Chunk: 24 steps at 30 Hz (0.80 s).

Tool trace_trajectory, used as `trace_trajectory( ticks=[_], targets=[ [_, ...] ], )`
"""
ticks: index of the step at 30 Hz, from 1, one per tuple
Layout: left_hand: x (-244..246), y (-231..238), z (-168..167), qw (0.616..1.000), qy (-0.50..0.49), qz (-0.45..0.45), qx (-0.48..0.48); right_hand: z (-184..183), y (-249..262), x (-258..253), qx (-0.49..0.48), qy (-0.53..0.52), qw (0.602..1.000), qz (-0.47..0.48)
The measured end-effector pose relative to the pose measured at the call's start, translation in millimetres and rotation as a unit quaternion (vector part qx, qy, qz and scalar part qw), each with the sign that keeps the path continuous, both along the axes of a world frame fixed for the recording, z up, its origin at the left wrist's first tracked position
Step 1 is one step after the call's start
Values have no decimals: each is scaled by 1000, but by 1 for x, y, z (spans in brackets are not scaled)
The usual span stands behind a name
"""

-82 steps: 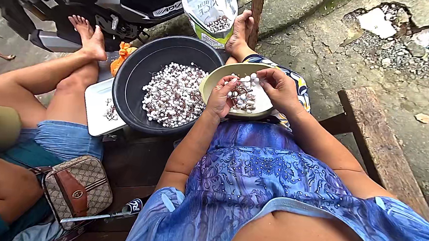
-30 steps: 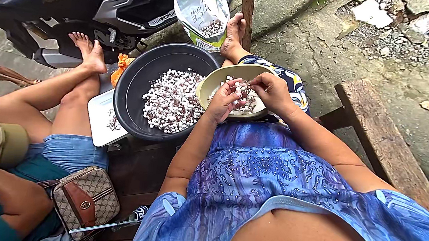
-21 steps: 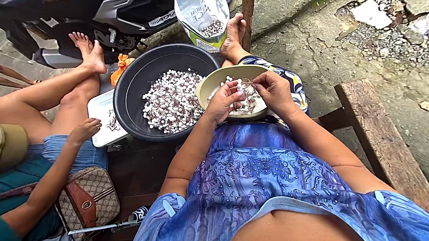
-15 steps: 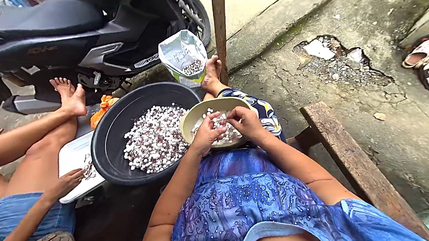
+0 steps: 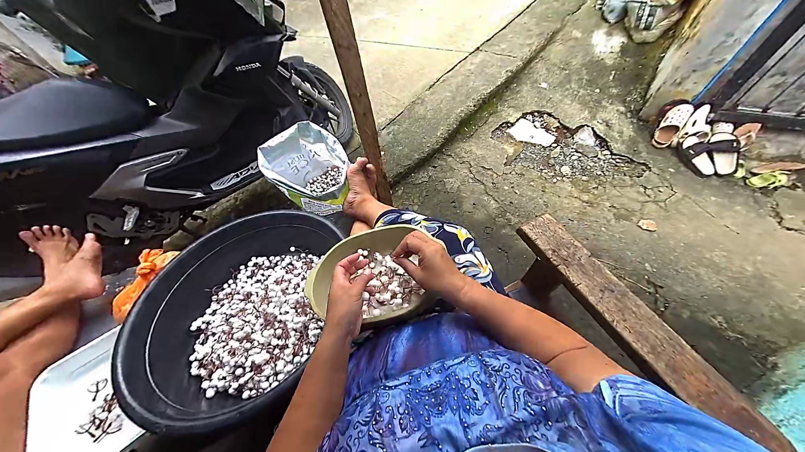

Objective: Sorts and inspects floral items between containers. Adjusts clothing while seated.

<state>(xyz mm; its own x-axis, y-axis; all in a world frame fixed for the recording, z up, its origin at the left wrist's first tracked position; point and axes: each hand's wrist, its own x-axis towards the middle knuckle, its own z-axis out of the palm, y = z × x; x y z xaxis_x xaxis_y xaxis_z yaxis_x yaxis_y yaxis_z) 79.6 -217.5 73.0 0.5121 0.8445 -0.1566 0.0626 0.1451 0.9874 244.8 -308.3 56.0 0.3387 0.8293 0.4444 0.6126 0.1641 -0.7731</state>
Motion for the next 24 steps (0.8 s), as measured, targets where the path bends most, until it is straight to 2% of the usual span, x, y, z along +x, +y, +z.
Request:
trace_trajectory(
  ticks=[7, 12, 15, 17, 19, 22, 24],
  targets=[
    [-5, 5, -3, 994, 23, -67, 81, 2, 0, 0, -5, -4, 1000, 9],
    [-33, 39, -1, 974, 71, 45, 210, 1, -2, 4, -15, -23, 999, 21],
    [-65, 77, -21, 928, 193, 109, 298, 1, -2, 4, -21, -26, 999, 28],
    [-89, 95, -37, 895, 330, 91, 285, 1, -2, 2, -24, -28, 999, 33],
    [-110, 108, -60, 873, 436, 26, 219, 2, -2, 1, -31, -29, 998, 39],
    [-127, 113, -95, 828, 536, -93, 133, 4, -2, 0, -43, -30, 997, 48],
    [-129, 105, -108, 789, 583, -145, 128, 3, -2, -1, -53, -30, 997, 53]
  ],
)
